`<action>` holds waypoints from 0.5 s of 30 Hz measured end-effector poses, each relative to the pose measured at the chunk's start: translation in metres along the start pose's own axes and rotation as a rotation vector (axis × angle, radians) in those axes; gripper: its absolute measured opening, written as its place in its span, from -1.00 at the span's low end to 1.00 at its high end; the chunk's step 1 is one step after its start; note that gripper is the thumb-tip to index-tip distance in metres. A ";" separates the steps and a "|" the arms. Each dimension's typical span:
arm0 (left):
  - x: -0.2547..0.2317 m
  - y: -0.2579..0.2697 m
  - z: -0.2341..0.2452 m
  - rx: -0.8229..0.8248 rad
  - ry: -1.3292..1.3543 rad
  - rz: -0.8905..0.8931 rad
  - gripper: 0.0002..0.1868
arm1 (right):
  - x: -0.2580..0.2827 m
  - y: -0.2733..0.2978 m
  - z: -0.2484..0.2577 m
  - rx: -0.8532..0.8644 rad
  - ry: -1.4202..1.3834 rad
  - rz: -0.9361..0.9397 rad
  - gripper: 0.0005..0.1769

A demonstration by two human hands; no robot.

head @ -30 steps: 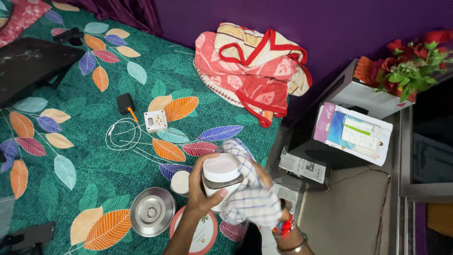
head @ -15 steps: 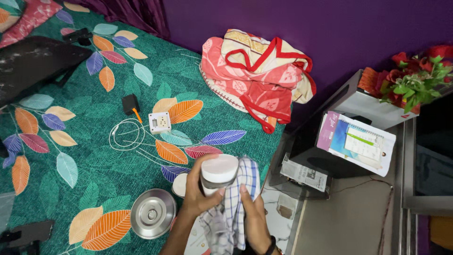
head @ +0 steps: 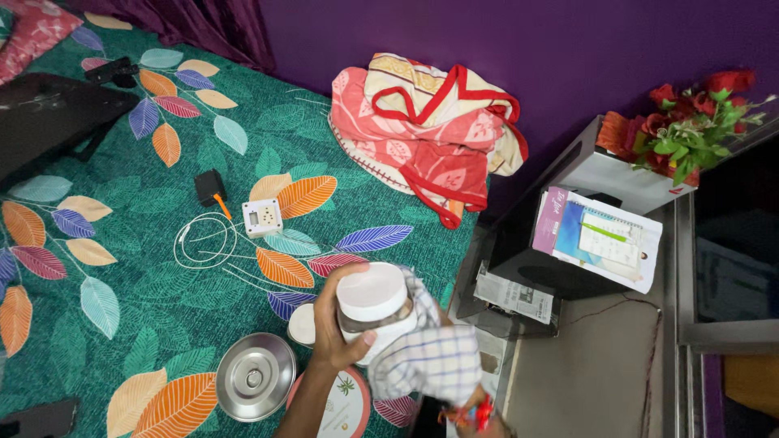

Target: The person wipes a metal container, a yellow bottle, a bowl, a tin, and several jars with a cloth and places them inside a storage cabinet.

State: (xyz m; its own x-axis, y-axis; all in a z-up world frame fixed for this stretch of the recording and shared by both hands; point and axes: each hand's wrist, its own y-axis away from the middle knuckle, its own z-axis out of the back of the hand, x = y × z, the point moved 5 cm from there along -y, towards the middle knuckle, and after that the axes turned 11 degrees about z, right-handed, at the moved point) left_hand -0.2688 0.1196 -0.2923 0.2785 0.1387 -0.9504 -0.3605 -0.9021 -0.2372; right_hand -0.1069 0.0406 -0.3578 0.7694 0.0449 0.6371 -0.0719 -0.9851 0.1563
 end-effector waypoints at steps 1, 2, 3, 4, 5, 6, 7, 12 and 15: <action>0.000 0.000 0.000 -0.001 0.002 0.000 -0.08 | -0.005 0.006 -0.006 0.004 -0.039 -0.029 -0.35; 0.001 -0.001 0.001 -0.026 0.022 0.027 -0.09 | -0.011 0.012 -0.009 -0.001 -0.074 -0.053 -0.36; 0.002 -0.002 0.003 -0.049 0.040 0.056 -0.09 | -0.017 0.014 -0.016 -0.012 -0.119 -0.074 -0.36; 0.001 -0.003 0.003 -0.048 0.041 0.058 -0.09 | -0.020 0.018 -0.022 -0.021 -0.162 -0.097 -0.36; 0.000 -0.005 0.002 -0.035 -0.019 0.048 -0.11 | -0.020 0.020 -0.026 -0.049 -0.174 -0.092 -0.36; -0.002 -0.006 0.001 -0.022 -0.080 0.037 -0.12 | -0.016 0.022 -0.026 -0.097 -0.117 -0.049 -0.36; -0.003 -0.007 0.002 -0.019 -0.080 0.040 -0.12 | -0.010 0.023 -0.024 -0.159 0.020 0.006 -0.36; -0.011 -0.003 -0.008 0.079 -0.177 -0.037 -0.14 | 0.019 0.002 -0.022 -0.019 0.368 0.321 -0.29; -0.008 -0.004 -0.006 0.119 -0.081 -0.031 -0.13 | 0.009 -0.013 -0.005 -0.174 -0.006 -0.021 -0.36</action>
State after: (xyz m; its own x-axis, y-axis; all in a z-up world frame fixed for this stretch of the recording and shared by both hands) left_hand -0.2641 0.1198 -0.2828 0.2199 0.2029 -0.9542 -0.4570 -0.8427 -0.2845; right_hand -0.1022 0.0550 -0.3509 0.7757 0.0633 0.6280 -0.1644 -0.9404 0.2978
